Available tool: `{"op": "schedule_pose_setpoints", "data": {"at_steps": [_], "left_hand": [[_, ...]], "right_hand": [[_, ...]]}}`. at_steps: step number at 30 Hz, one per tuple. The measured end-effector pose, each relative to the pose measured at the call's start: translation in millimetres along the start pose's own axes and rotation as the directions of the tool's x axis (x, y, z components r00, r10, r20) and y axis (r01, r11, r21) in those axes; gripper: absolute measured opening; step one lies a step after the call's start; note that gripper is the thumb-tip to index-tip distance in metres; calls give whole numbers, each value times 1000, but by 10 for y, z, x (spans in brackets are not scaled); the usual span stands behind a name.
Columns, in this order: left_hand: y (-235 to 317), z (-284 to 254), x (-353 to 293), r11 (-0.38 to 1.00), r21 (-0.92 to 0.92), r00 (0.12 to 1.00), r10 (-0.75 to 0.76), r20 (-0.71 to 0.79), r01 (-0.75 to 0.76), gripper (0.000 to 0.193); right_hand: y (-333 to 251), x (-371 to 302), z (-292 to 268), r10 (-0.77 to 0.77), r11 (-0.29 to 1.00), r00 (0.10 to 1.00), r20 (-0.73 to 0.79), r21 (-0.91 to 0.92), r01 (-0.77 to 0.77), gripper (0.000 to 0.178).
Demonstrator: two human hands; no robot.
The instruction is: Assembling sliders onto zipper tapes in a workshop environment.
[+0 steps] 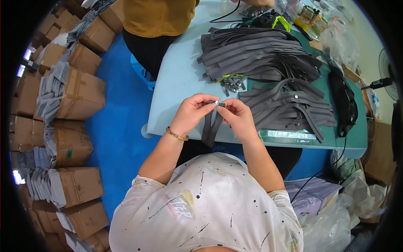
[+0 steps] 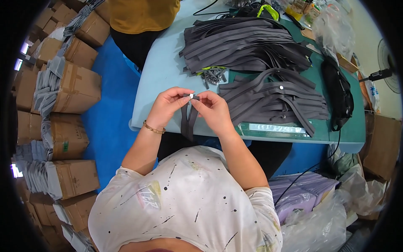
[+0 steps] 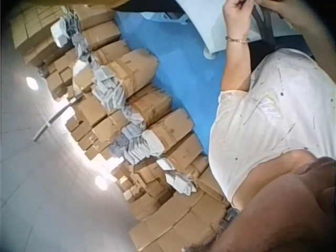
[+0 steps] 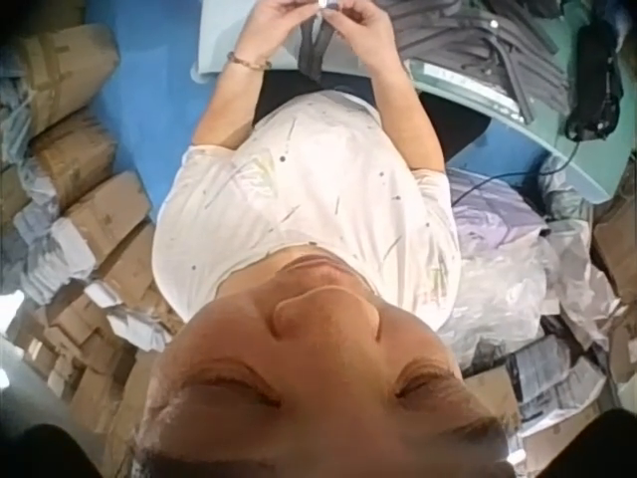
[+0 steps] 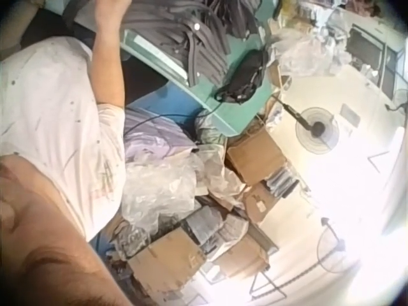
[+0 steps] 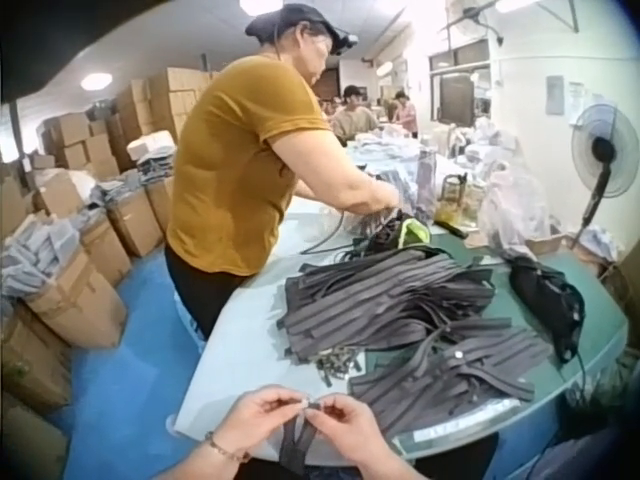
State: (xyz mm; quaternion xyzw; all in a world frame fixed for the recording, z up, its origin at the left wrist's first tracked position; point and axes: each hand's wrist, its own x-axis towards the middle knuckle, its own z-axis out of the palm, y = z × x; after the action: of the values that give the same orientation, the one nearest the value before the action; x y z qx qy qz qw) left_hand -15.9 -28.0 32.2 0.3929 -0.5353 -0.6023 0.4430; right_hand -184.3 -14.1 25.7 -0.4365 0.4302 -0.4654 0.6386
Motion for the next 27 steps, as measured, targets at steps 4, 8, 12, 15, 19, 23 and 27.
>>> {"op": "schedule_pose_setpoints", "data": {"at_steps": [4, 8, 12, 15, 19, 23, 27], "left_hand": [[10, 68, -34, 991, -126, 998, -55, -26, 51, 24], [-127, 13, -68, 950, -248, 973, -217, -80, 191, 23], [-216, 20, -90, 913, -298, 941, -323, -105, 280, 16], [-265, 45, -86, 927, -270, 942, -306, -135, 262, 16], [-311, 67, -89, 927, -278, 942, -301, -148, 253, 17], [-234, 128, -93, 929, -269, 939, -304, -163, 254, 17], [-149, 181, -146, 953, -157, 953, -280, -115, 261, 16]], "right_hand": [[73, 35, -33, -103, 995, 995, -18, -5, 103, 17], [63, 54, -79, -148, 984, 987, 55, -87, 153, 25], [35, 30, -97, -113, 987, 991, 77, -109, 121, 27], [69, 32, -120, -135, 975, 988, 74, -170, 145, 24], [122, 39, -152, -133, 974, 990, 53, -178, 140, 23], [138, 49, -171, -129, 977, 990, 46, -167, 135, 24], [149, 55, -177, -111, 987, 992, 51, -114, 116, 24]]}}
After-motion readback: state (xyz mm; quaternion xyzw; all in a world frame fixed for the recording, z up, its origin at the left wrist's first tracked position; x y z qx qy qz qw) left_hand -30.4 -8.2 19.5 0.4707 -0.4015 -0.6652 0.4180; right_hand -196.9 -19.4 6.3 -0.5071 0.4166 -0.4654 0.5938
